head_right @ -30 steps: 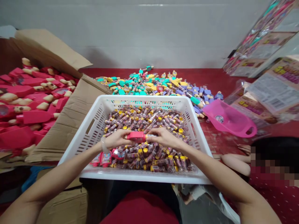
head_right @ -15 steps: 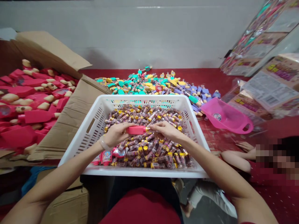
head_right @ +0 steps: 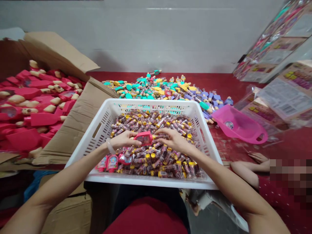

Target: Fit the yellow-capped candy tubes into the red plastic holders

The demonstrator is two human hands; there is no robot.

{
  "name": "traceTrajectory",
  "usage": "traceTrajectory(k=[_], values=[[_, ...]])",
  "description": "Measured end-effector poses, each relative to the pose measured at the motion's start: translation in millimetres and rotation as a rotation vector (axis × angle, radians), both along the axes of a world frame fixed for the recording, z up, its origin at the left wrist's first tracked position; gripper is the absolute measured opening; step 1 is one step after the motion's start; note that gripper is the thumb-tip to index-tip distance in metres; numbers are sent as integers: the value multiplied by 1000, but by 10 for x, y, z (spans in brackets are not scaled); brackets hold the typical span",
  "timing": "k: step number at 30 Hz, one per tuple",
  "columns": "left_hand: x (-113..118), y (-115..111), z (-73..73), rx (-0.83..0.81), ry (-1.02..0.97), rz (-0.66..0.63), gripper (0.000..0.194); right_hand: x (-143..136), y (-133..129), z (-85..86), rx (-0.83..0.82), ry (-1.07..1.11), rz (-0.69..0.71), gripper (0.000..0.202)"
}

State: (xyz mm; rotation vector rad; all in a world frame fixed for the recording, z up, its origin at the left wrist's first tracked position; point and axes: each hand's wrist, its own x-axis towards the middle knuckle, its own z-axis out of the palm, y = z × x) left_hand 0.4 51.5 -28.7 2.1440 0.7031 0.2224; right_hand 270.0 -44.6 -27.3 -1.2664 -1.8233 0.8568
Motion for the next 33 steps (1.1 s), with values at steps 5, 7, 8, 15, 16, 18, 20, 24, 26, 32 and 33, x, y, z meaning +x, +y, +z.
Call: traceTrajectory(k=[5, 7, 8, 15, 16, 18, 20, 24, 26, 32, 33], values=[[-3, -8, -13, 318, -203, 131, 36, 23, 41, -20, -310, 110, -5, 52], [-2, 3, 20, 152, -121, 118, 38, 37, 61, -3, -118, 43, -13, 42], [-1, 10, 40, -4, -55, 97, 40, 45, 67, 7, 1, 12, -13, 37], [2, -11, 76, 77, -149, 139, 40, 111, 102, -90, -315, 88, -54, 56], [3, -13, 81, 79, -145, 142, 40, 115, 102, -91, -330, 95, -57, 56], [3, -5, 100, -117, -72, 123, 44, 112, 88, -52, -227, 73, -85, 48], [1, 6, 114, -348, 4, 109, 50, 100, 61, 13, -75, 59, -129, 42], [0, -17, 88, -99, -135, 136, 47, 83, 39, 68, -225, 225, -156, 41], [6, -43, 85, 183, -217, 162, 44, 82, 49, 57, -330, 286, -164, 49], [23, -64, 193, -180, -71, 151, 41, 78, 27, 90, -161, 282, -151, 51], [23, -68, 192, -206, -68, 146, 42, 86, 23, 98, -185, 290, -150, 48]])
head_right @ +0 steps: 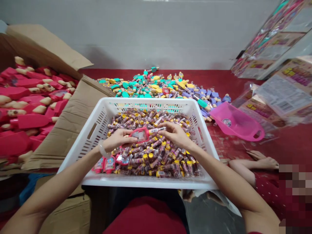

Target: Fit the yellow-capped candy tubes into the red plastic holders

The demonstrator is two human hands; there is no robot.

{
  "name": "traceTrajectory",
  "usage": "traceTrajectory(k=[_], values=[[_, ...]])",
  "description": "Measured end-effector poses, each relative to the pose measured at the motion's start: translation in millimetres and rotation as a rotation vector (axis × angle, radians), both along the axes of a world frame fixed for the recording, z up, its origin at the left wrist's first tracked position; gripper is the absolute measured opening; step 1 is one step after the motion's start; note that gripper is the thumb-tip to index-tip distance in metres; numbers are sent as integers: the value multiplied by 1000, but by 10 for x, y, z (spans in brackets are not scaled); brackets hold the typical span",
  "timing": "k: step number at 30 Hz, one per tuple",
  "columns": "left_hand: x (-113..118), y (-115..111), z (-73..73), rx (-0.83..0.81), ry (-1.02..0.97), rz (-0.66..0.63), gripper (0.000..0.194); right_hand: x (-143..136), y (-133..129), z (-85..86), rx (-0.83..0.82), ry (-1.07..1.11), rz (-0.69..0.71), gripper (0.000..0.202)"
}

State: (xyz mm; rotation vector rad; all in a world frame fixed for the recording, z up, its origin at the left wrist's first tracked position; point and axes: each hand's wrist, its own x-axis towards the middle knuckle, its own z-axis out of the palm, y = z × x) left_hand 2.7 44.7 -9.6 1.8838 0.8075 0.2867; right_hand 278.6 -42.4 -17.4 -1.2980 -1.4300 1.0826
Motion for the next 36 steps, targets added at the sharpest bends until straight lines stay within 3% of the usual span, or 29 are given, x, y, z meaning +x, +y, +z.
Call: traceTrajectory(k=[1, 5, 7, 10, 11, 15, 16, 20, 21, 22, 24, 26, 27, 28, 30, 32, 34, 36], values=[[1, -7, -13, 55, -24, 8, 42, 13, 0, 6, -44, 18, -1, 46], [19, -60, -89, 523, -137, 58, 43, 87, 34, 19, -221, 69, 83, 48], [34, -80, -82, 437, -89, 45, 42, 100, 52, 20, -174, 70, 72, 45], [50, -89, -23, 53, -7, 16, 48, 67, 57, 4, -77, 87, 13, 49], [52, -92, -6, 10, -5, 14, 49, 50, 55, -4, -81, 94, 12, 48], [61, -125, 20, 290, -49, 76, 43, 9, 54, -6, -171, 122, 21, 46], [66, -135, 24, 291, -53, 89, 43, 10, 58, 4, -173, 134, 14, 45], [71, -145, 38, -120, -21, 56, 46, 30, 83, 33, -79, 214, -9, 48], [64, -140, 32, -154, -15, 34, 47, 32, 87, 27, -60, 225, 0, 49], [54, -136, 22, -98, -25, 24, 47, 31, 90, 15, -56, 225, 12, 46], [36, -142, -6, 228, -85, 49, 45, 26, 92, -13, -77, 207, 27, 42], [30, -170, -17, 546, -136, 101, 46, 25, 91, -28, -113, 186, 38, 51], [34, -188, -9, 595, -133, 119, 45, 28, 91, -27, -119, 186, 33, 53], [41, -204, 7, 548, -106, 128, 44, 32, 90, -20, -111, 193, 25, 50], [57, -220, 52, 246, -18, 96, 44, 39, 87, 1, -72, 223, 10, 41], [59, -209, 79, -36, 25, 7, 47, 39, 81, 12, -47, 232, 8, 45], [42, -189, 68, 6, -25, -36, 46, 33, 74, 3, -77, 201, 16, 42], [21, -182, 31, 323, -99, 5, 45, 29, 68, -15, -131, 171, 24, 47]])
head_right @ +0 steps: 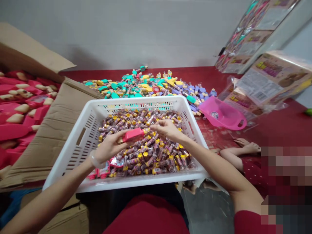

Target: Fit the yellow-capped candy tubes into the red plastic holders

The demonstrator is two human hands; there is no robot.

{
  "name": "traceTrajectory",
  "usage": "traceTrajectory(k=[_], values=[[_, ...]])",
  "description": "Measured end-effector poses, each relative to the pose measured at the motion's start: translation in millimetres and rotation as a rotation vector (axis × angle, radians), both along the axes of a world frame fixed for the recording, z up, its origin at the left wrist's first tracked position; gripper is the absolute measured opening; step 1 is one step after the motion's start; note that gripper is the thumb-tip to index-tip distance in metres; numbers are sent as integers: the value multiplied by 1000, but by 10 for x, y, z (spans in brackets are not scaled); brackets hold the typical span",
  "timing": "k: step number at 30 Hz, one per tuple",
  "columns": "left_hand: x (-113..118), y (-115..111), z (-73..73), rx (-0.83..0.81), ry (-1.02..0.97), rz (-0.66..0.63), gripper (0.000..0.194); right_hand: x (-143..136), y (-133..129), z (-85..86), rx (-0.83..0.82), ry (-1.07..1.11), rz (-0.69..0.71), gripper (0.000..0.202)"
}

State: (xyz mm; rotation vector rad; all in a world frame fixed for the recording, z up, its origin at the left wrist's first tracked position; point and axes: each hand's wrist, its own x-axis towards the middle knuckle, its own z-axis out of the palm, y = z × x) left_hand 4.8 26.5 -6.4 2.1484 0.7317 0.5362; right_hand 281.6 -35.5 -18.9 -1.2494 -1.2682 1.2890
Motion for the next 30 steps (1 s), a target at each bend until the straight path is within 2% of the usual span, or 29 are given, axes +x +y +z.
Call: traceTrajectory(k=[2, 3, 5, 7, 8, 9, 12, 13, 14, 18, 19, 21, 23, 24, 25, 28, 29, 30], values=[[-10, -10, -27, 230, -25, 60, 48, 6, -6, -9, -40, -17, 47, 56], [-8, -16, -29, 234, -11, 75, 46, 13, -9, -6, -40, -17, 73, 54], [5, -16, -12, 29, 50, 63, 44, 26, -20, 7, -9, 0, 102, 41], [16, 5, 12, -248, 119, 1, 46, 33, -33, 16, 23, 9, 86, 43], [15, 20, 19, -317, 128, -27, 48, 32, -38, 15, 21, 4, 74, 44], [11, 37, 20, -313, 117, -39, 49, 29, -42, 10, 5, -7, 65, 42], [-16, 77, 10, -63, 32, -13, 53, 11, -49, 9, -67, -41, 75, 43], [-25, 87, 10, -25, 25, -11, 52, 3, -52, 22, -70, -64, 84, 44], [-31, 95, 15, -51, 35, -14, 51, -6, -58, 42, -45, -95, 85, 42], [-41, 118, 37, -405, 100, -46, 50, -48, -100, 128, 197, -239, 32, 42], [-40, 118, 31, -414, 79, -59, 52, -53, -108, 130, 206, -253, 13, 40], [-38, 113, 8, -249, 2, -58, 52, -49, -109, 104, 117, -234, 1, 41], [-33, 105, -15, -24, -49, -13, 51, -33, -90, 54, -15, -183, 42, 47], [-31, 104, -19, 24, -38, 4, 49, -24, -76, 30, -52, -163, 77, 48], [-29, 107, -20, 5, -3, 14, 47, -16, -62, 9, -53, -151, 108, 46], [-29, 133, -27, -278, 160, -17, 48, -12, -36, -22, 85, -172, 107, 49], [-33, 142, -41, -320, 177, -36, 49, -16, -35, -26, 123, -192, 92, 49], [-38, 149, -61, -285, 161, -45, 49, -21, -37, -28, 128, -212, 82, 47]])
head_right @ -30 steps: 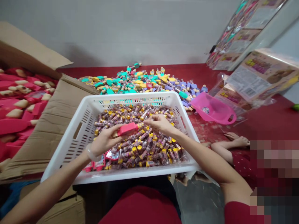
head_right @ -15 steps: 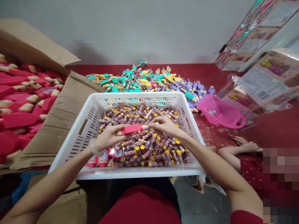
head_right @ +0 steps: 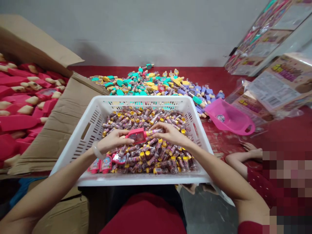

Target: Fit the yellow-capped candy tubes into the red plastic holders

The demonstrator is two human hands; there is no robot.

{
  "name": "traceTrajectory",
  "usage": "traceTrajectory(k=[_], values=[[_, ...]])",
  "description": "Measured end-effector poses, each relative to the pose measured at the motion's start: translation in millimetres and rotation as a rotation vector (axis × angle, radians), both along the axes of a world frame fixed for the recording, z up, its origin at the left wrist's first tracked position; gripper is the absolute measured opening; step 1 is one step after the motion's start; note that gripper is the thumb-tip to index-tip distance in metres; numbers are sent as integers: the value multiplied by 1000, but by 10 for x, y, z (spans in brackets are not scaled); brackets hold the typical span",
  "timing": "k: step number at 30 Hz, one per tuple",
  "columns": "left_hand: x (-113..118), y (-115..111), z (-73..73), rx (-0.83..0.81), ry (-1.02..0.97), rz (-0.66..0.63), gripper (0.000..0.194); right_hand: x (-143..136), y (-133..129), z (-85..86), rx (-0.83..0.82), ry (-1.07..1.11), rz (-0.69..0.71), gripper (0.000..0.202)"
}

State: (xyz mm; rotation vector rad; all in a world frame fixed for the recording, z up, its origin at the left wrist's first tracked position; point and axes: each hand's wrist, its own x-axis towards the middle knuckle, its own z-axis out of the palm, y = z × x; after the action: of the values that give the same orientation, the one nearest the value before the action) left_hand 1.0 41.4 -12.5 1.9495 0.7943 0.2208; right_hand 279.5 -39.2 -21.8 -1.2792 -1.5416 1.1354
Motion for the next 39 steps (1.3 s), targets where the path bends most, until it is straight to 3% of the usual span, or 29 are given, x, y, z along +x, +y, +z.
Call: traceTrajectory(k=[4, 5, 7, 10, 11, 12, 16, 17, 21, 22, 26, 28, 31, 32, 33, 36, 37, 39], values=[[-14, -15, -77, 595, -132, 44, 44, -27, -15, -24, -191, 49, -34, 50], [-12, -24, -76, 671, -123, 58, 44, -35, -16, -33, -202, 68, -50, 52], [-2, -35, -50, 559, -70, 66, 44, -53, -14, -51, -115, 68, -78, 48], [15, -30, -10, 91, 43, 11, 49, -72, -4, -69, 61, 0, -56, 44], [18, -25, -10, 19, 47, -4, 50, -76, -1, -72, 64, -18, -44, 43], [20, -22, -18, 32, 23, -2, 51, -79, 2, -74, 29, -20, -42, 42], [19, -18, -51, 415, -110, 109, 50, -89, 12, -68, -143, 84, -71, 46], [19, -17, -45, 399, -93, 113, 51, -93, 15, -62, -115, 107, -71, 45], [18, -10, -1, 55, 69, -1, 53, -103, 23, -57, 34, 129, -58, 50], [16, -10, -1, 96, 67, 3, 52, -104, 24, -66, 8, 126, -63, 47], [9, 1, -50, 596, -54, 152, 45, -107, 32, -109, -173, 185, -104, 47], [13, 23, -73, 508, -14, 128, 43, -107, 33, -115, -144, 193, -106, 49], [25, 52, -113, 87, 96, -2, 43, -95, 31, -125, -62, 134, -99, 56], [27, 55, -132, 48, 89, -12, 44, -88, 30, -135, -77, 117, -103, 53], [28, 54, -151, 102, 54, 7, 43, -80, 29, -147, -115, 99, -115, 51], [18, 42, -179, 511, -66, 124, 44, -66, 25, -173, -255, 38, -132, 57], [11, 44, -172, 575, -76, 144, 44, -65, 24, -172, -266, 33, -125, 57], [-1, 59, -140, 426, -33, 114, 41, -70, 22, -157, -205, 40, -101, 53]])
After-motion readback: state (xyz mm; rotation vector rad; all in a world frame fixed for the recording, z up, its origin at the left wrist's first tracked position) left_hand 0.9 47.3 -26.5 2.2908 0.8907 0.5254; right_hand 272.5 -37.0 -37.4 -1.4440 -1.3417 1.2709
